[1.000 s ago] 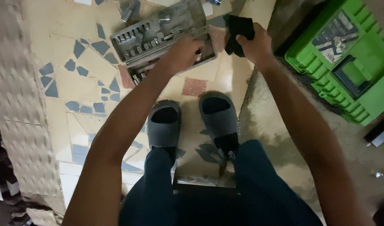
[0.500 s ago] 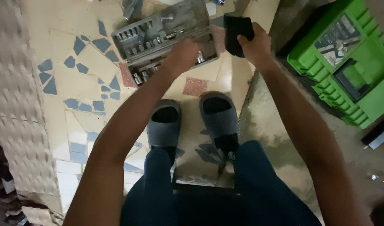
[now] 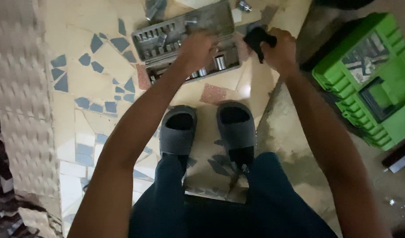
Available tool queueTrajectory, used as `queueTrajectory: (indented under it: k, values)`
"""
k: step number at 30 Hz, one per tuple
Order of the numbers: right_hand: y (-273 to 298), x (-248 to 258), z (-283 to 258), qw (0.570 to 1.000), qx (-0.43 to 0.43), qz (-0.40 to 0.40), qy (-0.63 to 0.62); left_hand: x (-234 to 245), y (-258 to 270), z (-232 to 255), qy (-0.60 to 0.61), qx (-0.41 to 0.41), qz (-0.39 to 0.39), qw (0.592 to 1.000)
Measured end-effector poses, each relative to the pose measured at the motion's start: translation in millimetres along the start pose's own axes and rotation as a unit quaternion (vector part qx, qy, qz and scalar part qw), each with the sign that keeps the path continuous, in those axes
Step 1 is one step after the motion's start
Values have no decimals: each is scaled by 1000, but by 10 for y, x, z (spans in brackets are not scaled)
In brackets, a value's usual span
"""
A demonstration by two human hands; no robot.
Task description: Organizing a socket set by placing individual sockets and bits into their designated slots in a tool case
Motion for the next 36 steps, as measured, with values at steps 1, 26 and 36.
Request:
queueTrajectory:
  k: [1, 26, 36]
  values:
    - [-34, 20, -54, 999, 34, 19, 33, 69, -5, -62, -3, -14, 49, 999]
    - [-983, 60, -777, 987, 110, 118, 21, 956, 5, -1060, -35, 199, 152, 967]
    - [-1276, -122, -517, 999, 4, 17, 34, 670, -671, -1376, -107, 234, 176, 950]
Point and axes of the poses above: each hand's wrist, its own y-axis away from the middle knuckle, its own x-axis out of the back of the hand, z = x × y, the point moved 7 cm from there along -y, towards the middle knuckle, and after that the axes turned 7 degrees about -z, right-handed, at the moved point
